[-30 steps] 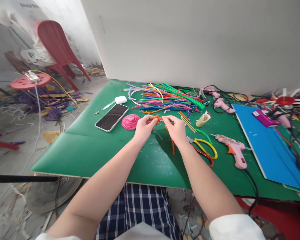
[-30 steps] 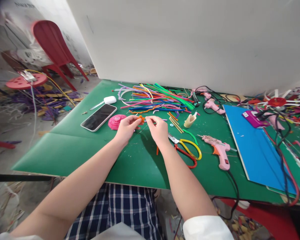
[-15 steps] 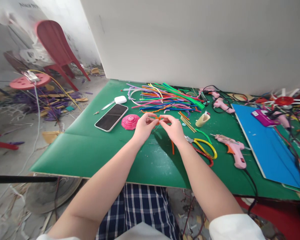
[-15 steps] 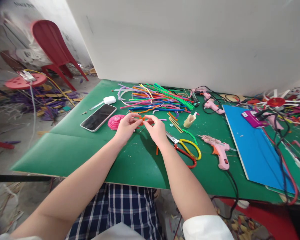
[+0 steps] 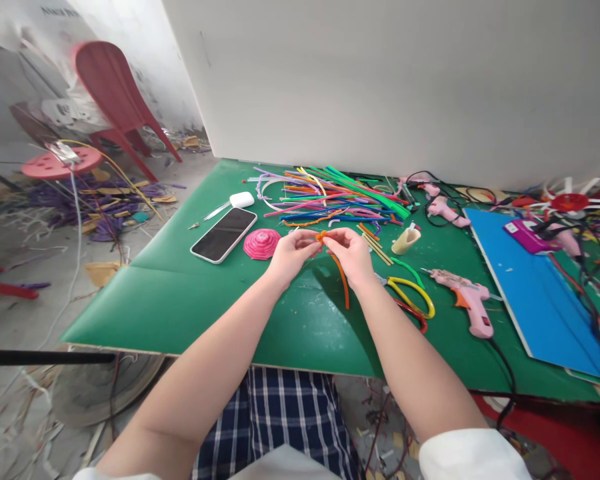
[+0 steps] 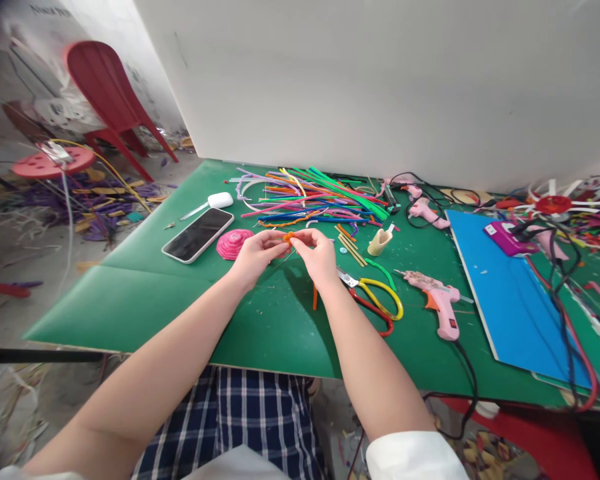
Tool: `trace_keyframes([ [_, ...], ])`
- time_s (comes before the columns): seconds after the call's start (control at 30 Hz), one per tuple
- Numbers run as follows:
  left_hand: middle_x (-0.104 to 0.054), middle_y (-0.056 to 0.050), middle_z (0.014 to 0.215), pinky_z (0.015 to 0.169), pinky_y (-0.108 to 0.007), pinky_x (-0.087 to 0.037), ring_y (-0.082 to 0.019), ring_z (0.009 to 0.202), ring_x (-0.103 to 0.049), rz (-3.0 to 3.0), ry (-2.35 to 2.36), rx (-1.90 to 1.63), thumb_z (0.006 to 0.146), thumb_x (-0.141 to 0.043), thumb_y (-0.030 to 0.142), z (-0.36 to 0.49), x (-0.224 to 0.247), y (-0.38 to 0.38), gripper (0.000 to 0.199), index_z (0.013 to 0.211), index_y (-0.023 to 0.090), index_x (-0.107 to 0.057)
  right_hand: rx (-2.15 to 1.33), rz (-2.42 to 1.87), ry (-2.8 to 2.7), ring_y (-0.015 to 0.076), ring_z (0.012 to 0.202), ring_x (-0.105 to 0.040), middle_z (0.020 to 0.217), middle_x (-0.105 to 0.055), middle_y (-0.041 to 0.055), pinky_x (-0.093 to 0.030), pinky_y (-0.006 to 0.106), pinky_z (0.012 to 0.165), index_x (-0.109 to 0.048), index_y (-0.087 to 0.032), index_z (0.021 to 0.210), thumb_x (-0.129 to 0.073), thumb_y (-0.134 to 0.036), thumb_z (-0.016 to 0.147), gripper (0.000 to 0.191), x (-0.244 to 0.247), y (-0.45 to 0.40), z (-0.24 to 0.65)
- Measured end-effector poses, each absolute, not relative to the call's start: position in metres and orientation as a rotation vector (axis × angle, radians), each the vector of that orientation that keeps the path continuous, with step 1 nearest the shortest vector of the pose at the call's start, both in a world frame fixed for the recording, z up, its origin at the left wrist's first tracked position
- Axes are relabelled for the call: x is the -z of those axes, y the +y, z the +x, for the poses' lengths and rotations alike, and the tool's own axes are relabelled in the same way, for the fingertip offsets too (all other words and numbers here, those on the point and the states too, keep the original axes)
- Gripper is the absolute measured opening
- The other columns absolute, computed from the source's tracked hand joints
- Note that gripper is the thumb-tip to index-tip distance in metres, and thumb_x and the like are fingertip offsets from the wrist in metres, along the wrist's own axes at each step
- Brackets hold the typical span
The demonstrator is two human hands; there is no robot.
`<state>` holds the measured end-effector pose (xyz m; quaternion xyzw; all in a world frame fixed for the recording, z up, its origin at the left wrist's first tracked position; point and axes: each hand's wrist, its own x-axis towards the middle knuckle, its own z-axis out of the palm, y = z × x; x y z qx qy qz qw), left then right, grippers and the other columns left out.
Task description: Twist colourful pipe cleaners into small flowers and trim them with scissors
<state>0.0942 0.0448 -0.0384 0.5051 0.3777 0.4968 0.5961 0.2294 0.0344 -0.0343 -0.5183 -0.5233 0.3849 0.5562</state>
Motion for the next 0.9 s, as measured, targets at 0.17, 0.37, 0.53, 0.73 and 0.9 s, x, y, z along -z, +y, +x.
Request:
trace_keyframes([
  [0.17,-0.067,-0.003,0.076,0.073,-0.031,-0.049,-0.015,0.070,-0.062,1.197,0.940,-1.188,0.061,-0.072,0.030,0.093,0.037,0.045,0.025,0.080,0.014,-0.065,-0.989,-1.269,-1.252,0.0160,0.074,-0.063,0.083,-0.067,0.0037,-0.053,0.031,0.066,-0.062,-0.017,0.085,-0.062,-0.037,0.068,0.026,0.037,0.035,0.230],
  [0.37,-0.067,-0.003,0.074,0.071,-0.031,-0.049,-0.015,0.069,-0.061,1.223,0.977,-1.143,0.063,-0.070,0.034,0.093,0.037,0.044,0.026,0.080,0.014,-0.066,-0.981,-1.296,-1.287,0.0166,0.073,-0.063,0.081,-0.068,0.0045,-0.053,0.030,0.064,-0.063,-0.017,0.084,-0.060,-0.041,0.070,0.028,0.041,0.037,0.231],
  [0.53,-0.064,-0.002,0.069,0.067,-0.030,-0.048,-0.014,0.065,-0.059,1.300,0.983,-1.090,0.065,-0.067,0.036,0.095,0.042,0.046,0.025,0.076,0.014,-0.064,-0.969,-1.269,-1.308,0.0162,0.072,-0.062,0.080,-0.067,0.0044,-0.053,0.030,0.064,-0.062,-0.016,0.084,-0.057,-0.039,0.073,0.026,0.042,0.036,0.230],
  [0.73,-0.064,-0.002,0.071,0.067,-0.029,-0.046,-0.015,0.068,-0.059,1.470,1.015,-1.118,0.069,-0.061,0.035,0.094,0.047,0.048,0.020,0.076,0.016,-0.063,-0.776,-1.342,-1.491,0.0165,0.073,-0.060,0.079,-0.065,0.0042,-0.049,0.031,0.069,-0.060,-0.017,0.083,-0.051,-0.036,0.077,0.022,0.041,0.036,0.231],
  [0.9,-0.066,-0.002,0.072,0.065,-0.028,-0.043,-0.017,0.068,-0.058,1.707,1.182,-1.140,0.071,-0.059,0.032,0.092,0.045,0.044,0.015,0.075,0.019,-0.065,-0.655,-1.436,-1.621,0.0165,0.069,-0.058,0.077,-0.064,0.0037,-0.045,0.030,0.066,-0.059,-0.018,0.082,-0.047,-0.034,0.078,0.020,0.038,0.033,0.230],
])
